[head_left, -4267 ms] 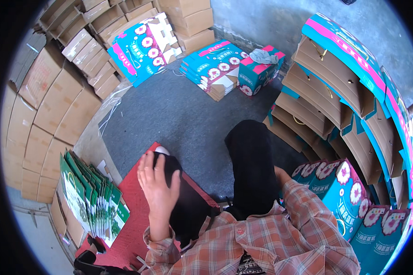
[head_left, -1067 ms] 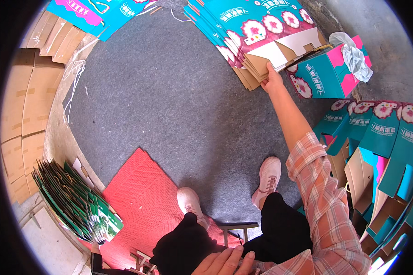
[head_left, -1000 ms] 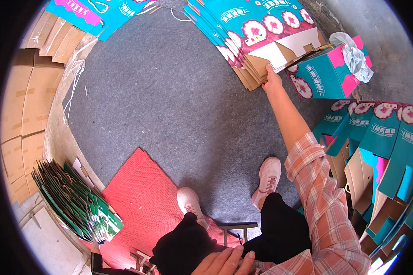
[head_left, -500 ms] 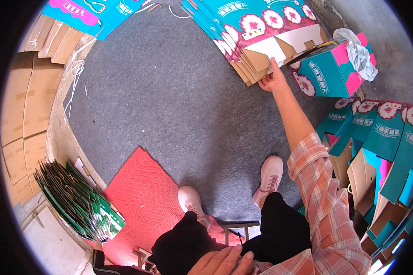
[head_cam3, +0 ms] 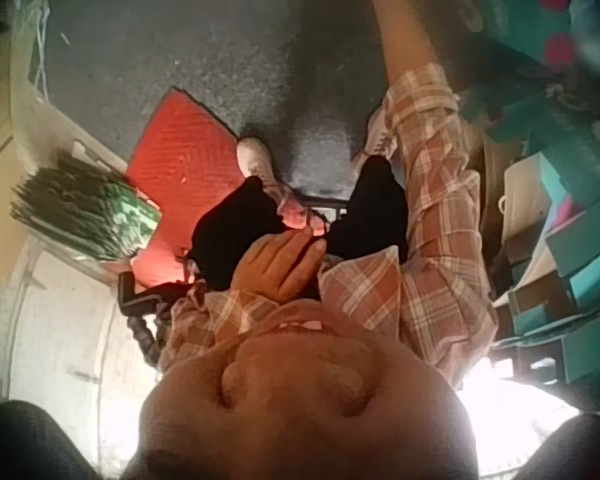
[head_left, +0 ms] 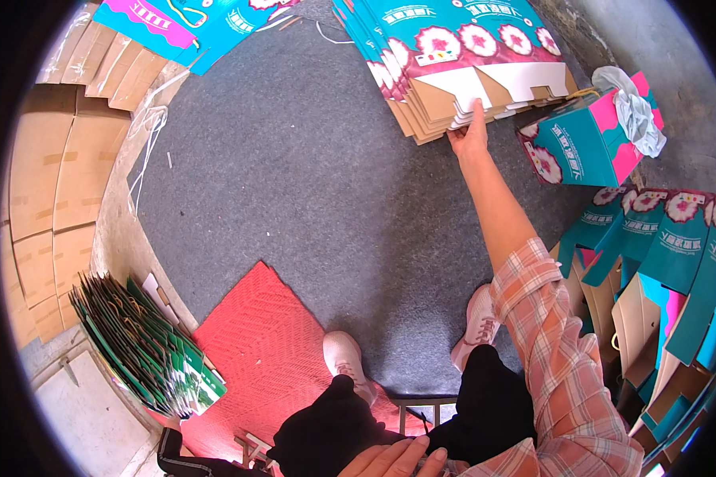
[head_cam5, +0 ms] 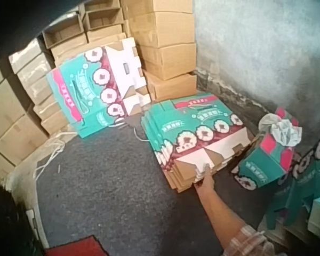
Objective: Folding and assembling flat-packed cardboard gift boxes into their final shape and stacking them.
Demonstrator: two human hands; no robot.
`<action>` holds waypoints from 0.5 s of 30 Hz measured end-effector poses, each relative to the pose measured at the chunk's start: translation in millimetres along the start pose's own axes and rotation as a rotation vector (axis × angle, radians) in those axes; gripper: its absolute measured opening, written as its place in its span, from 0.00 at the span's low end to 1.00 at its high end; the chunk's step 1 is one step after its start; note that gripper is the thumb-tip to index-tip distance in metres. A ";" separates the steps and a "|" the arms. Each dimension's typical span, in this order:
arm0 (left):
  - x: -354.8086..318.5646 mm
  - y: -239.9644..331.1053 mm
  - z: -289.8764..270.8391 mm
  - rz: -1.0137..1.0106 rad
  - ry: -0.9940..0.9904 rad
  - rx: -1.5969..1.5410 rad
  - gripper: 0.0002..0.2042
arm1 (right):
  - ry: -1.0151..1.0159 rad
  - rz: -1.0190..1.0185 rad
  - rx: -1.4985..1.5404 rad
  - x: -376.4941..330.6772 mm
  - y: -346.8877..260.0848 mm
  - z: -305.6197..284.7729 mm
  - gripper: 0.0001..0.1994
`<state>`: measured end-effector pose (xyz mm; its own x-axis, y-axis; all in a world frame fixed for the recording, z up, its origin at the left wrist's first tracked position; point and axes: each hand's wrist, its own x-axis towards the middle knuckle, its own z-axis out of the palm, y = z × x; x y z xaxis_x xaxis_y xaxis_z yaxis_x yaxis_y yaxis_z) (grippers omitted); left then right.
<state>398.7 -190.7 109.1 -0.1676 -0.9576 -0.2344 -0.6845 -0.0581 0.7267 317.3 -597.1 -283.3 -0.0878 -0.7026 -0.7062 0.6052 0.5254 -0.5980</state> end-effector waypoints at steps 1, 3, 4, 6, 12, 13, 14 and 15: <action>-1.5 -0.7 -0.9 -0.002 -0.014 0.004 0.22 | 0.059 -0.039 0.089 -4.5 4.9 6.3 0.36; -2.8 0.6 -3.4 -0.008 -0.003 0.011 0.21 | 0.061 -0.061 0.259 -9.6 10.7 14.7 0.35; -3.1 1.0 -3.6 -0.011 0.001 0.014 0.21 | 0.051 -0.065 0.258 -8.3 7.2 16.8 0.35; -6.1 -0.2 -3.1 -0.008 0.013 0.016 0.20 | -0.010 0.027 0.368 -13.1 3.5 22.0 0.33; -8.2 1.4 -7.4 -0.039 0.010 0.011 0.19 | -0.272 -0.004 0.141 -6.3 -23.8 38.7 0.28; -8.2 0.5 -7.0 -0.018 0.016 0.016 0.19 | -0.268 0.009 0.060 0.0 -27.4 37.4 0.27; -7.9 -0.2 -6.1 -0.014 0.016 0.016 0.19 | -0.263 0.022 -0.021 5.8 -29.7 34.5 0.25; -9.9 2.0 -7.3 -0.013 0.019 0.022 0.19 | -0.255 0.001 0.016 5.7 -26.2 35.8 0.25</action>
<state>404.1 -183.4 117.6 -0.1455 -0.9619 -0.2316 -0.7020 -0.0646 0.7092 329.3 -632.1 -258.1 0.1144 -0.8014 -0.5871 0.6180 0.5201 -0.5895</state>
